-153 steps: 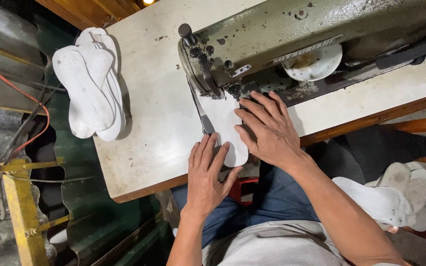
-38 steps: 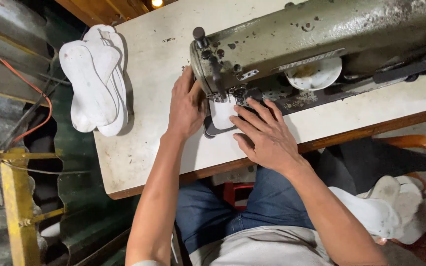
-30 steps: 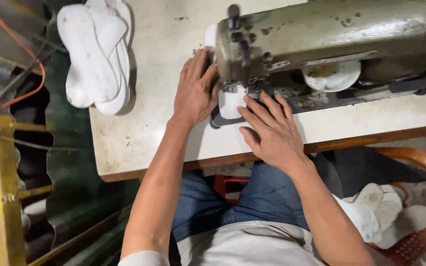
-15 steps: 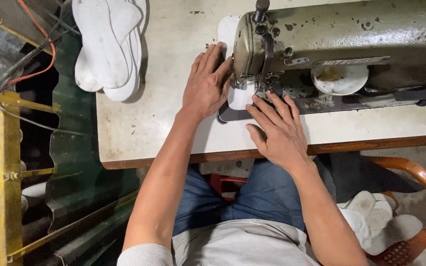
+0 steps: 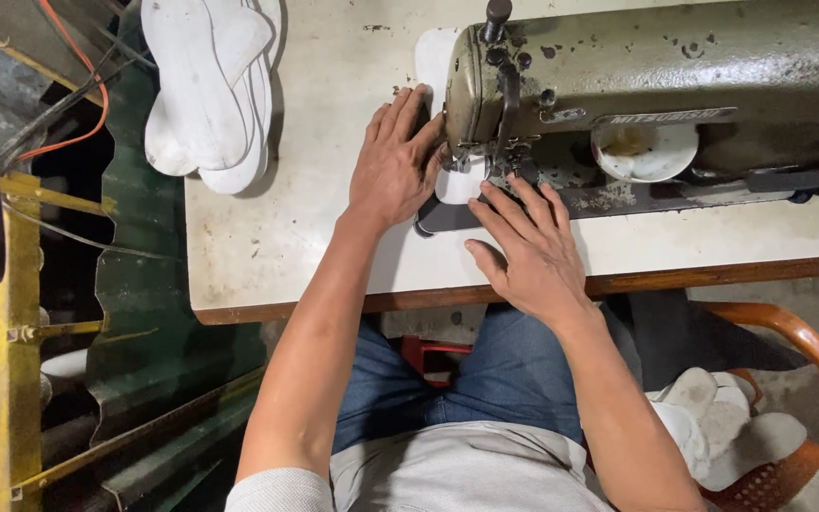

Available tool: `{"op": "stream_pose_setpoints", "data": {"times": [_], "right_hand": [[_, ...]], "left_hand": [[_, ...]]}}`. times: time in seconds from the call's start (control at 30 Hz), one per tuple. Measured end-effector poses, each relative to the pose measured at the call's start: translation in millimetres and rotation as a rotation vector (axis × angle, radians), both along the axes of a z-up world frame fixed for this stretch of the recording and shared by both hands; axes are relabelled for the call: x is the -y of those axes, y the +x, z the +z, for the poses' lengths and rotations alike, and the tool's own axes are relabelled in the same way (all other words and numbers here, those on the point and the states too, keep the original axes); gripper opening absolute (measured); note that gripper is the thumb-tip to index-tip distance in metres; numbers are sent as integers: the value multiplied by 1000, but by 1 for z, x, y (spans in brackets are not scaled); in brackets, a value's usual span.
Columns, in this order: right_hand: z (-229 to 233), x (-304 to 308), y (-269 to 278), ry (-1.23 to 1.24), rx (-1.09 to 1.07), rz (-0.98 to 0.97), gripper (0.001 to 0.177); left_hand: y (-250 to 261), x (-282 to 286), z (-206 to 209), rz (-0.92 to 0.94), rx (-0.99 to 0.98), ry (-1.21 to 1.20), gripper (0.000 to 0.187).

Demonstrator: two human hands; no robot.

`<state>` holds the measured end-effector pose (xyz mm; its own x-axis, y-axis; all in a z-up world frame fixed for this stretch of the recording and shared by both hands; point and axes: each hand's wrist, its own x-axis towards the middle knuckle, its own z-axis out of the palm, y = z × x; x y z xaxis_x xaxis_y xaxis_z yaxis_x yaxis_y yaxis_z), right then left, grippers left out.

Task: Using an industrial sewing machine to stitch the edges of shoe insoles.

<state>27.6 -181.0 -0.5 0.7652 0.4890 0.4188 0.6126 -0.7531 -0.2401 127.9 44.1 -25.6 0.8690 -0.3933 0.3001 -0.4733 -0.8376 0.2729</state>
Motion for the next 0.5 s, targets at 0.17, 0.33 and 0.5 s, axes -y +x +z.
{"op": "stream_pose_setpoints", "data": {"times": [0.17,0.33,0.5], "right_hand": [[1,0,-1,-6,5,1,45],[-2,0,-1,-17,-13,-3,47],[-8,-1,-1,40,-68,-55,45]], "left_hand": [[0,-1,-3,2,13,20,45],[-2,4,-3,16,66,18,42],[-7,10,6,191,-105,87,43]]}}
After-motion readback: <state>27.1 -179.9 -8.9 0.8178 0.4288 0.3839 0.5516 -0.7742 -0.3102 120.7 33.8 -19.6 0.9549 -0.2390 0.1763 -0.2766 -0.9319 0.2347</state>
